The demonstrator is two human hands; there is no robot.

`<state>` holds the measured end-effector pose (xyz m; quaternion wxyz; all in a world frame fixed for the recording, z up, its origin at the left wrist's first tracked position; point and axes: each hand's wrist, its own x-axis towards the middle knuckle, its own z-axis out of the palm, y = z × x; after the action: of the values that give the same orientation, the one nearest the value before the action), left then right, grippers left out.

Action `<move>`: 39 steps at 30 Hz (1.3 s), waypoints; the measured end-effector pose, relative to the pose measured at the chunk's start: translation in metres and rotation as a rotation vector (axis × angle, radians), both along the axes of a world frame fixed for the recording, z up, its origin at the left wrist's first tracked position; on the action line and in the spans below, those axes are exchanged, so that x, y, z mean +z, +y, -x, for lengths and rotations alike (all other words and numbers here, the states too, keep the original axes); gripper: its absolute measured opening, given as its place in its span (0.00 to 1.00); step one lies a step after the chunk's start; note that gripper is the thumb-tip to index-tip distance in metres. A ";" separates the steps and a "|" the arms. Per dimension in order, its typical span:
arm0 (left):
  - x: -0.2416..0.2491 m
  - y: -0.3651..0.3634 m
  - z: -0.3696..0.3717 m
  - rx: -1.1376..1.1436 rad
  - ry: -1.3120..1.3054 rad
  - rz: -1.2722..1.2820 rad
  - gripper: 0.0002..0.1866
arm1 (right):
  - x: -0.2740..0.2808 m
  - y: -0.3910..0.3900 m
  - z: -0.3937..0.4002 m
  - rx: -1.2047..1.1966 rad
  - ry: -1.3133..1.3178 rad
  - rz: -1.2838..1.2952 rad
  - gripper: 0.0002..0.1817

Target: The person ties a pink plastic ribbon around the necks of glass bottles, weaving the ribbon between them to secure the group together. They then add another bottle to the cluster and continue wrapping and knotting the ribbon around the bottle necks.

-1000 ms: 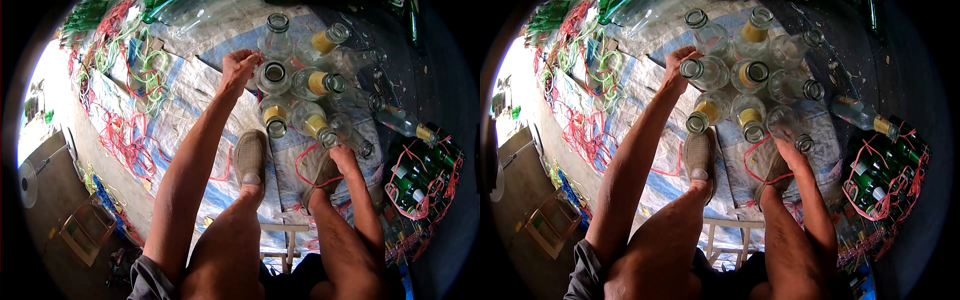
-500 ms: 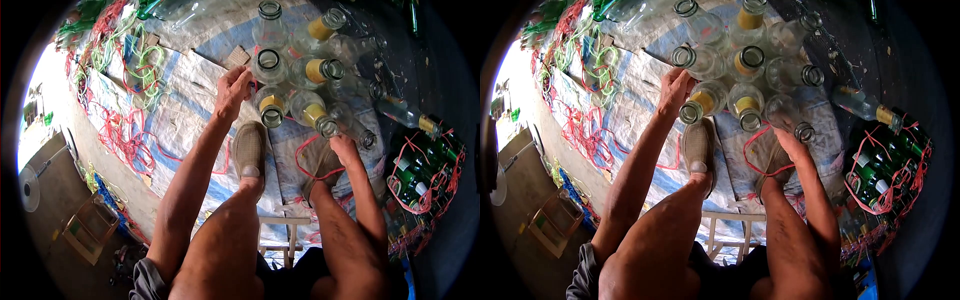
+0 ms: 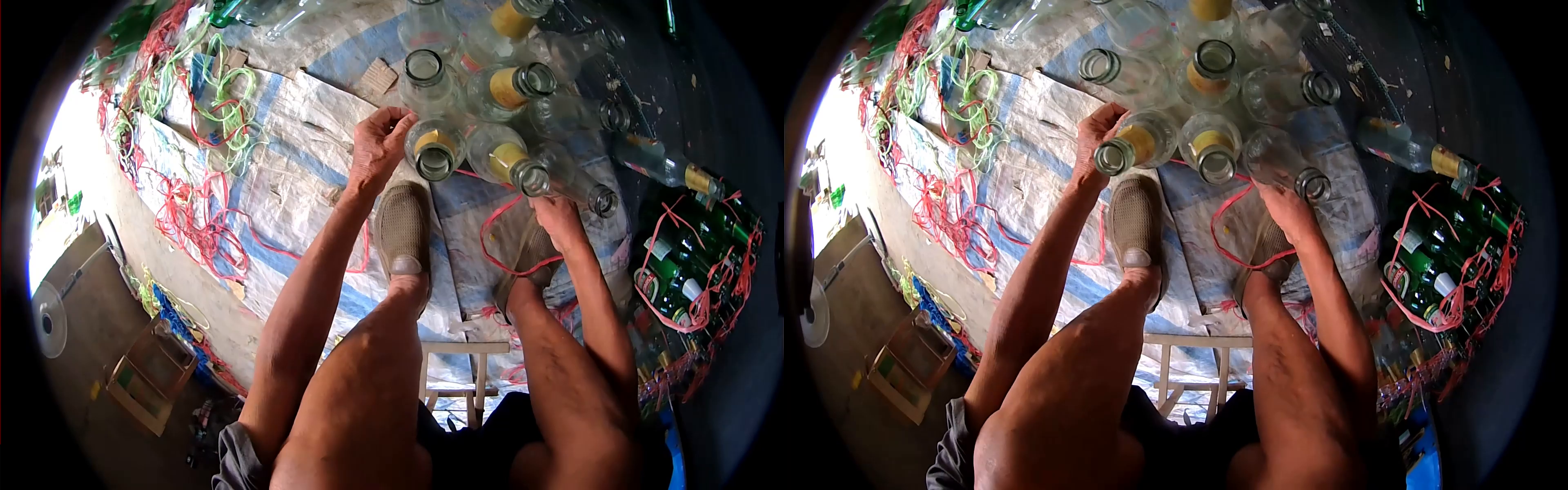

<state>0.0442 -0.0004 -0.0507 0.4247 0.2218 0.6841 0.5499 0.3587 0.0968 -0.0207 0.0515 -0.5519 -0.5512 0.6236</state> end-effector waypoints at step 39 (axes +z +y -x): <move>0.034 0.004 -0.159 -0.469 -0.491 0.405 0.15 | 0.005 0.004 -0.014 0.016 0.149 0.006 0.15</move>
<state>0.2029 0.0035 -0.0165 0.7250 0.1457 0.5875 0.3284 0.3723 0.1004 -0.0154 0.0857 -0.4998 -0.5482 0.6651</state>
